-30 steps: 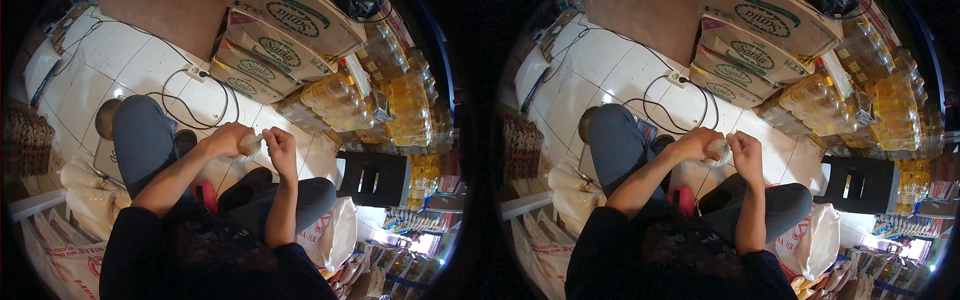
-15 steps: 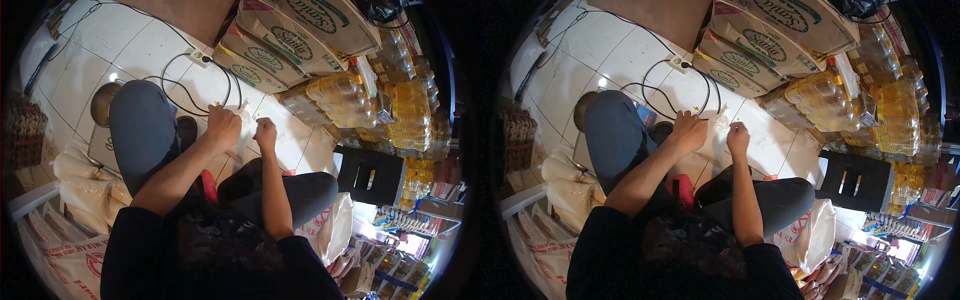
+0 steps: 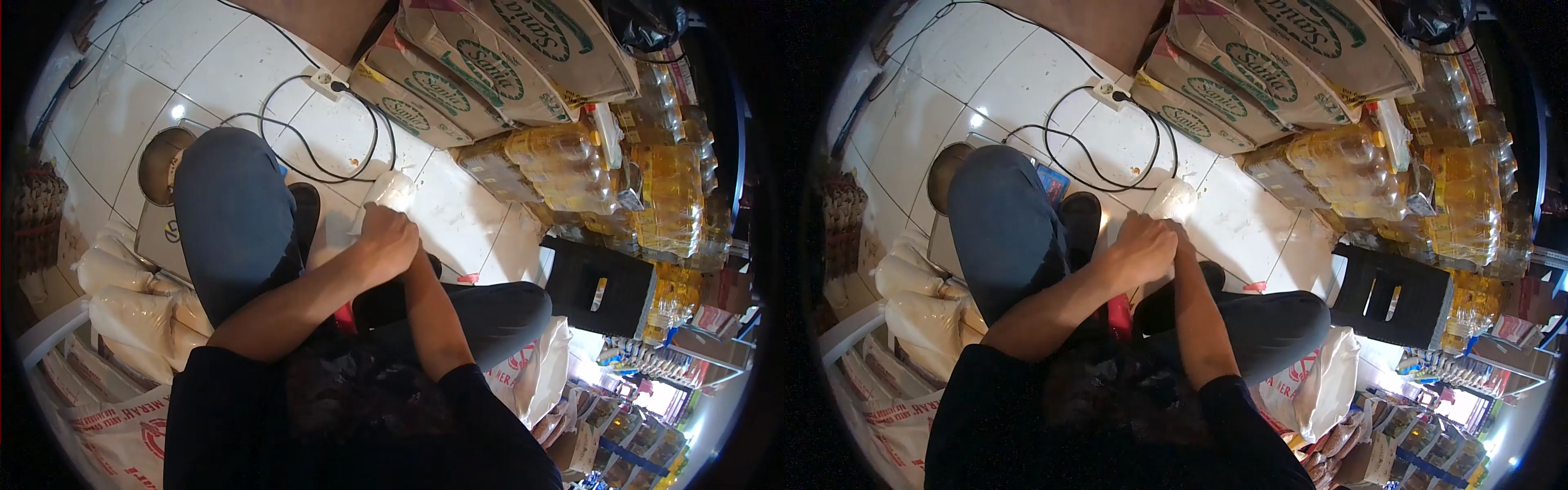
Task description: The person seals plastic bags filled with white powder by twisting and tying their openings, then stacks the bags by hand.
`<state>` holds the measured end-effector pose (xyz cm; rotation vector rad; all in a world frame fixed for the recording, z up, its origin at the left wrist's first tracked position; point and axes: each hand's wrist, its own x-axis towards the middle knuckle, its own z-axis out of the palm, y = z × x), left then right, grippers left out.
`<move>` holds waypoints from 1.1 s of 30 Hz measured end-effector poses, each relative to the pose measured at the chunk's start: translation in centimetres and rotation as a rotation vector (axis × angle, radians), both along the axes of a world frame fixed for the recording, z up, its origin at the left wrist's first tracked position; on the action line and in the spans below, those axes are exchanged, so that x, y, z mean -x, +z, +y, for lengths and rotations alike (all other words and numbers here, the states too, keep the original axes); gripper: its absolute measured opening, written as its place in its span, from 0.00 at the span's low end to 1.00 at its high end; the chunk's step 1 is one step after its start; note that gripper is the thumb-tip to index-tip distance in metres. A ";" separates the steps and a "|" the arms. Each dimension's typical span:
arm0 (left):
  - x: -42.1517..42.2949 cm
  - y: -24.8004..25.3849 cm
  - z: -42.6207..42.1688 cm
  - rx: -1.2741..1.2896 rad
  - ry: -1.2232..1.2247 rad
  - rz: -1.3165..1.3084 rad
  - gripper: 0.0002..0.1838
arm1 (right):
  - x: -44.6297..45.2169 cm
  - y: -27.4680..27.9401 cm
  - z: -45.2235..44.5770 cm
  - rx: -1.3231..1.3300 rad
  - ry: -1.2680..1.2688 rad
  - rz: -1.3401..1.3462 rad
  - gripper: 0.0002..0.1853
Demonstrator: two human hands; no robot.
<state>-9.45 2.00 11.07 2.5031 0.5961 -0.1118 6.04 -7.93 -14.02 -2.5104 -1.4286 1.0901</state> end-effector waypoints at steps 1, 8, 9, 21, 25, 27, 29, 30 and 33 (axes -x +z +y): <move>0.0 0.1 -0.2 -0.037 0.014 -0.027 0.08 | -1.0 1.1 1.0 -0.006 -0.066 0.000 0.23; -2.0 -5.8 -3.9 -0.426 0.256 -0.219 0.09 | -0.7 -5.1 2.3 -0.093 0.076 -0.120 0.32; -2.0 -5.6 -3.7 -0.405 0.225 -0.193 0.09 | -1.9 -8.5 1.4 -0.111 0.240 -0.094 0.33; -0.3 -1.5 -3.2 -0.273 -0.013 -0.189 0.08 | 1.0 0.0 6.4 0.023 -0.119 -0.290 0.33; -0.1 -0.9 -2.8 -0.114 -0.096 -0.184 0.09 | -6.5 -0.9 9.3 0.109 0.151 0.025 0.25; -0.1 -0.8 -2.7 -0.150 -0.107 -0.174 0.09 | -5.7 2.1 9.7 -0.024 -0.250 -0.163 0.21; -0.1 -0.2 -2.5 -0.115 -0.110 -0.107 0.09 | -4.0 1.3 9.2 -0.189 -0.341 -0.087 0.23; 0.0 0.0 -2.4 -0.096 -0.115 -0.074 0.09 | -3.1 0.8 8.9 -0.270 -0.390 -0.048 0.24; 0.0 -1.4 -3.4 -0.260 -0.036 -0.215 0.08 | -0.1 0.3 7.6 0.076 -0.008 -0.195 0.37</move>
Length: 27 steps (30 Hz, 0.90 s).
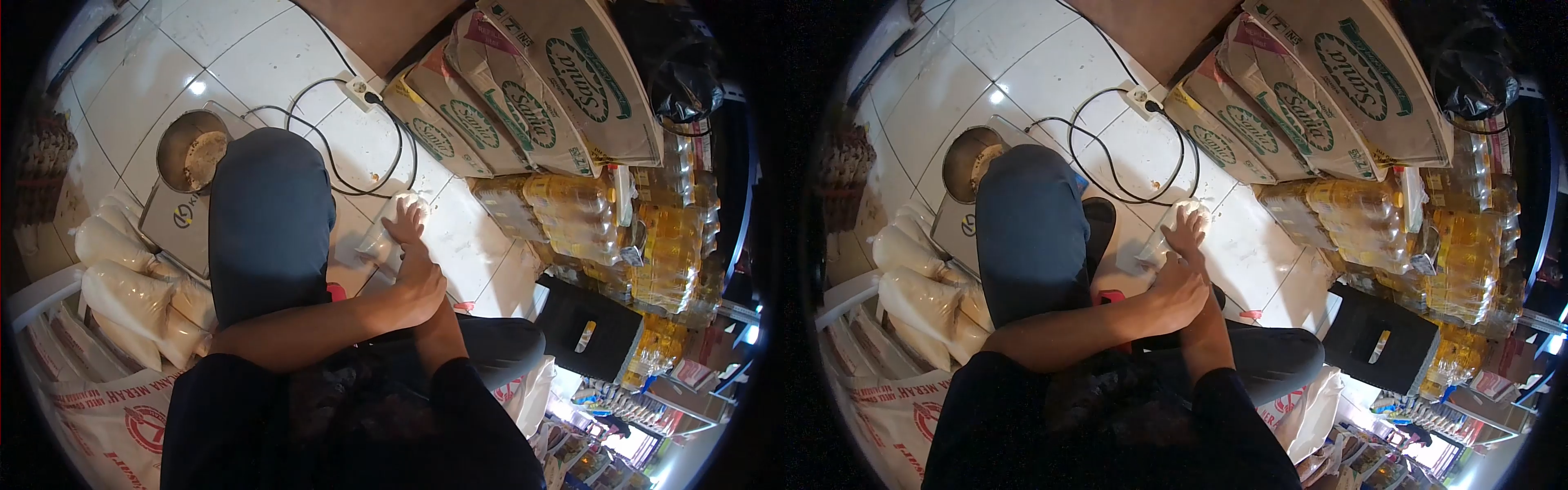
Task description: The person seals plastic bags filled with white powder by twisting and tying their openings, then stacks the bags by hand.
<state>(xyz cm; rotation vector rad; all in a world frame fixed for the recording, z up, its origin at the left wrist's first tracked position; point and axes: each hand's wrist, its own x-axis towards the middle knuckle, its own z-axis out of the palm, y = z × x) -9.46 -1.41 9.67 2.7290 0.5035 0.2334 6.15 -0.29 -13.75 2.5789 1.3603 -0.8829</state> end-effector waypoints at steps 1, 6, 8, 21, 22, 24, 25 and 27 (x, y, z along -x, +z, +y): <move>0.0 0.3 0.4 0.044 -0.015 0.046 0.08 | -2.7 -4.1 0.7 0.021 0.079 0.079 0.37; -0.2 1.0 0.8 0.134 -0.102 0.142 0.09 | -6.4 2.3 2.0 -0.206 -0.144 0.076 0.24; 0.3 1.6 1.0 0.116 -0.082 0.117 0.10 | -4.9 -0.3 0.0 -0.405 -0.207 -0.040 0.26; -0.8 2.6 1.5 0.276 -0.219 0.441 0.14 | 13.6 -1.5 -7.3 -0.103 -0.323 -0.282 0.45; -0.7 2.4 1.2 0.263 -0.200 0.424 0.13 | 13.2 -2.4 -7.3 -0.085 -0.309 -0.330 0.44; -0.6 2.1 0.7 0.263 -0.217 0.432 0.14 | 11.9 -0.3 -7.3 0.014 -0.214 -0.216 0.42; -0.7 2.2 0.6 0.258 -0.225 0.432 0.14 | 10.8 6.1 -6.1 0.090 -0.134 -0.055 0.42; -0.8 2.4 0.8 0.242 -0.232 0.425 0.14 | 8.1 11.1 -6.0 -0.005 -0.012 0.185 0.39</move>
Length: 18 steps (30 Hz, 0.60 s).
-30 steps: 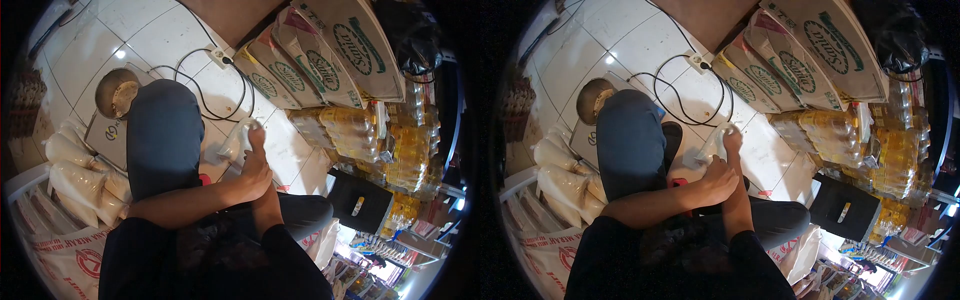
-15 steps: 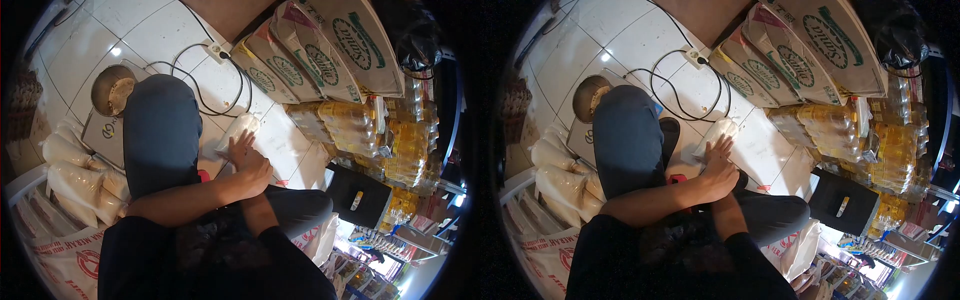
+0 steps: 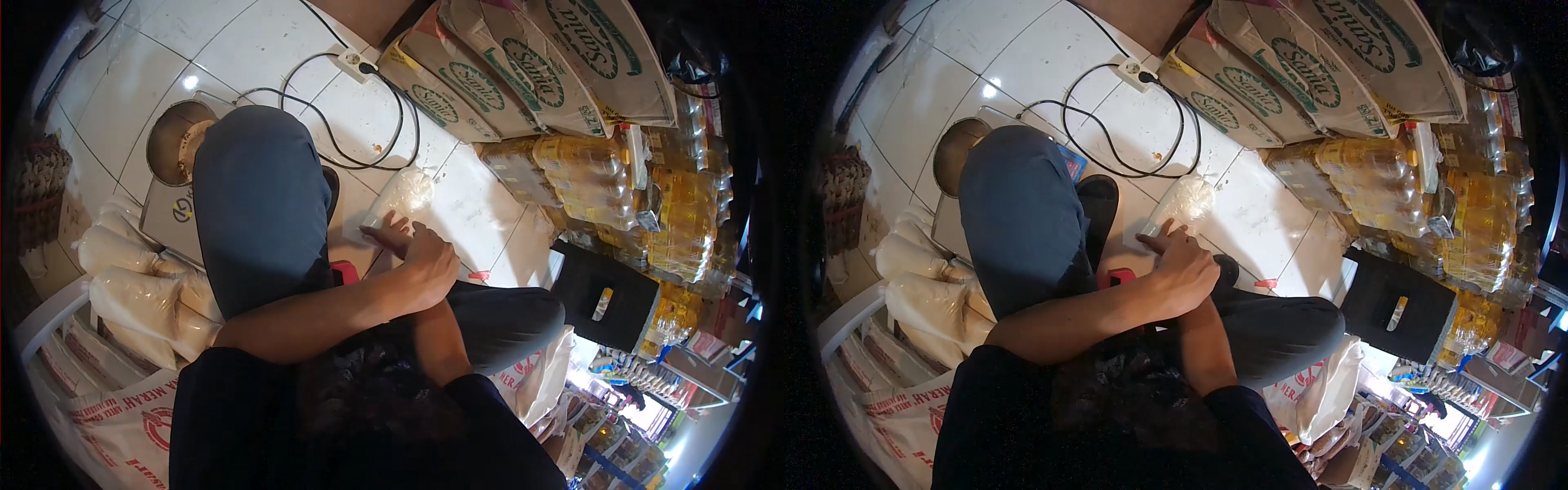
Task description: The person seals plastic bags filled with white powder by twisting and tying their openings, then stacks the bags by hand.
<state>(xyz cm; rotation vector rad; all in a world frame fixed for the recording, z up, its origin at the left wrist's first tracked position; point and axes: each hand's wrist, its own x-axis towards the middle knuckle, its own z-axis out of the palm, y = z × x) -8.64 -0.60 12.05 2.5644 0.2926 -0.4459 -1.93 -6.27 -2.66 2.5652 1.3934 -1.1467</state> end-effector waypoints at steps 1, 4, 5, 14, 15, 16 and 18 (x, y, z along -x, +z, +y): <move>0.0 0.0 0.1 -0.007 0.002 -0.004 0.15 | -0.7 0.7 -0.6 -0.173 0.026 0.082 0.36; 0.1 -1.8 -1.1 -0.153 0.123 -0.113 0.12 | -2.8 1.0 -2.4 -0.354 0.082 0.230 0.33; 0.1 -2.2 -1.3 -0.178 0.142 -0.130 0.11 | -3.5 0.5 -2.7 -0.340 0.081 0.248 0.33; 0.2 -3.1 -1.6 -0.181 0.195 -0.041 0.11 | -5.8 -1.2 -2.5 -0.260 0.051 0.212 0.33; 0.2 -3.1 -2.2 -0.190 0.224 -0.097 0.11 | -5.9 -1.1 -2.4 -0.274 0.046 0.201 0.33; 0.0 -3.3 -2.7 -0.213 0.254 -0.132 0.11 | -5.9 -1.0 -2.5 -0.285 0.040 0.189 0.33; -0.9 -4.0 -3.2 -0.261 0.317 -0.122 0.12 | -5.0 -0.7 -2.3 -0.317 0.011 0.185 0.33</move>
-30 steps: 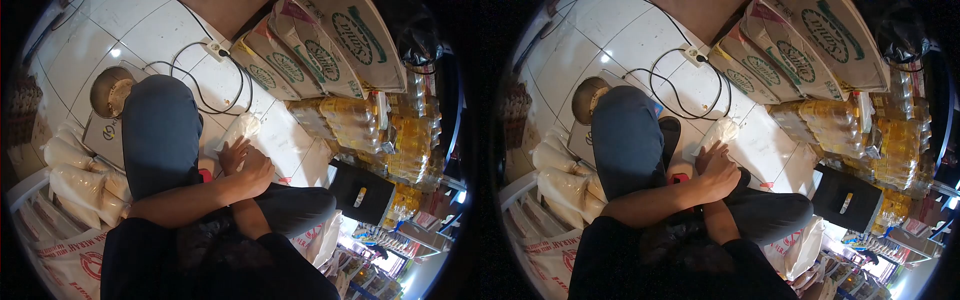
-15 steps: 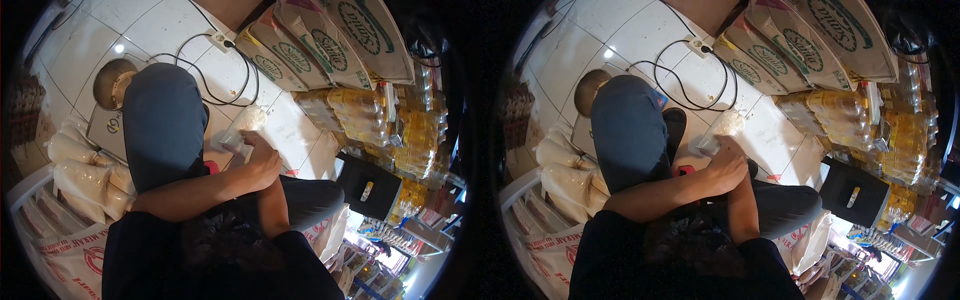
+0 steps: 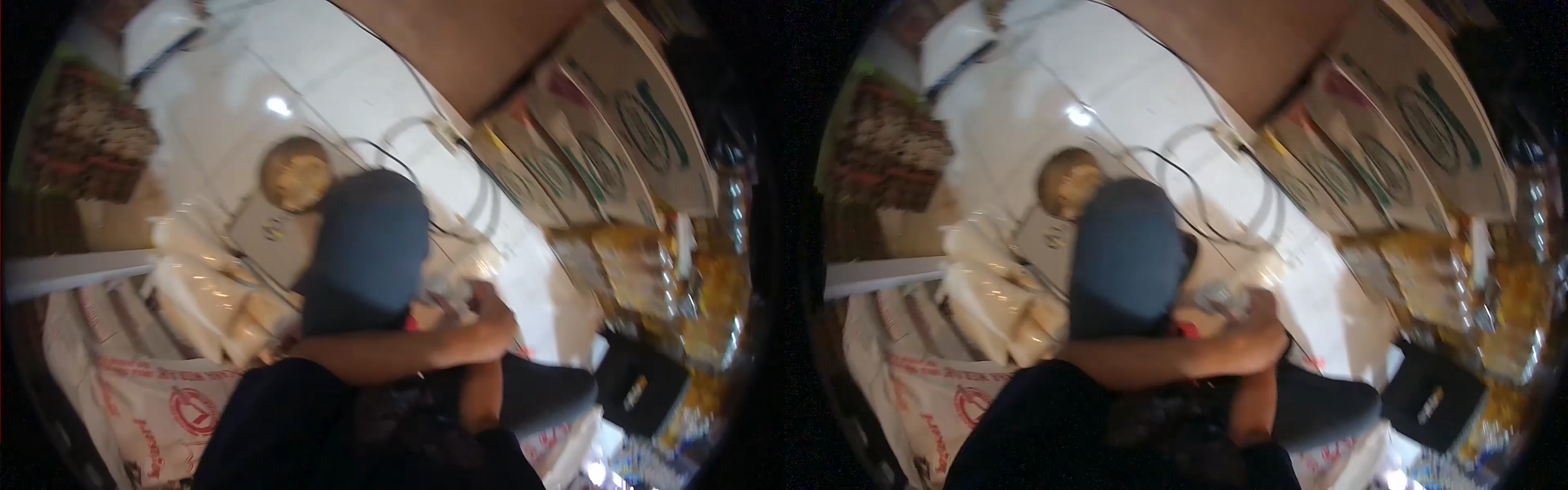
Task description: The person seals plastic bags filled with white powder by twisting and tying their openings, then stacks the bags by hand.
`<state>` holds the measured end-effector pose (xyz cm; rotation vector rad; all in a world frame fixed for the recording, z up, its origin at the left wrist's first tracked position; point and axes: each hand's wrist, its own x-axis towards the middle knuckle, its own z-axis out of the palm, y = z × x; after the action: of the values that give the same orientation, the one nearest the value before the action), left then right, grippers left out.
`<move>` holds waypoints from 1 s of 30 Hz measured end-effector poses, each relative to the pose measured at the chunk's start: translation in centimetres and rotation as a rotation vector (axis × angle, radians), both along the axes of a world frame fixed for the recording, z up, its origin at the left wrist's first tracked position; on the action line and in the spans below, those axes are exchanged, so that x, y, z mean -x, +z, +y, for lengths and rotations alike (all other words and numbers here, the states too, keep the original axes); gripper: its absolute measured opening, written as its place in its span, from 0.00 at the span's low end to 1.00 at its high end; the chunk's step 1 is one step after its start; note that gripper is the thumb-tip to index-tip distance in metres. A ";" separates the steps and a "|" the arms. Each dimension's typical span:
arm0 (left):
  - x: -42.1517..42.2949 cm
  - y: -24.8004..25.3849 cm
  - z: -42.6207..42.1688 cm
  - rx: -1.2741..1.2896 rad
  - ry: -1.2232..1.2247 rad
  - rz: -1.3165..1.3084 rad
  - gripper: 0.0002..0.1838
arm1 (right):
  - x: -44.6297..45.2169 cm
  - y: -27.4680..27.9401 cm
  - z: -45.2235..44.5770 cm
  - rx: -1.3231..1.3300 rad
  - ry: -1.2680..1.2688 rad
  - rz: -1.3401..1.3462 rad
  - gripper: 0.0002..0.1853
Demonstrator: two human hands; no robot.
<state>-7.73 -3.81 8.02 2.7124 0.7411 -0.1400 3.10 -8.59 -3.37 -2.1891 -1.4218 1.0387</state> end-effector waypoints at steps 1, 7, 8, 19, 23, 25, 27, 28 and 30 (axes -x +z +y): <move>-0.5 0.3 0.3 0.104 0.015 0.105 0.13 | 0.7 0.2 0.0 -0.014 -0.026 -0.005 0.33; -2.7 -2.5 0.3 0.168 0.163 0.162 0.10 | 1.6 -1.3 0.3 -0.048 -0.304 -0.102 0.33; -2.9 -2.9 0.2 0.158 0.186 0.151 0.09 | 1.7 -1.6 0.5 -0.056 -0.337 -0.103 0.33; -2.5 -5.4 1.5 0.102 -0.042 -0.214 0.08 | 1.5 -3.2 2.0 -0.107 -0.600 -0.095 0.32; -3.2 -9.0 -0.2 0.155 0.132 -0.228 0.11 | 1.3 -3.4 2.3 -0.118 -0.658 -0.077 0.32; -2.2 -6.2 -0.4 0.216 0.233 -0.187 0.12 | 1.0 -3.7 2.5 -0.122 -0.686 -0.068 0.32; 0.7 -0.4 0.2 0.265 0.242 -0.173 0.13 | 0.9 -4.0 2.5 -0.129 -0.713 -0.061 0.32; 2.3 2.0 0.7 0.258 0.207 -0.198 0.13 | 0.8 -4.1 2.5 -0.134 -0.729 -0.054 0.32; 2.1 2.4 1.1 0.262 0.184 -0.216 0.13 | 0.5 -4.3 2.7 -0.150 -0.757 -0.042 0.32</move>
<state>-9.79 -2.73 10.46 2.3532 0.8375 0.0925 2.55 -5.91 -7.71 -2.3274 -0.5444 0.5862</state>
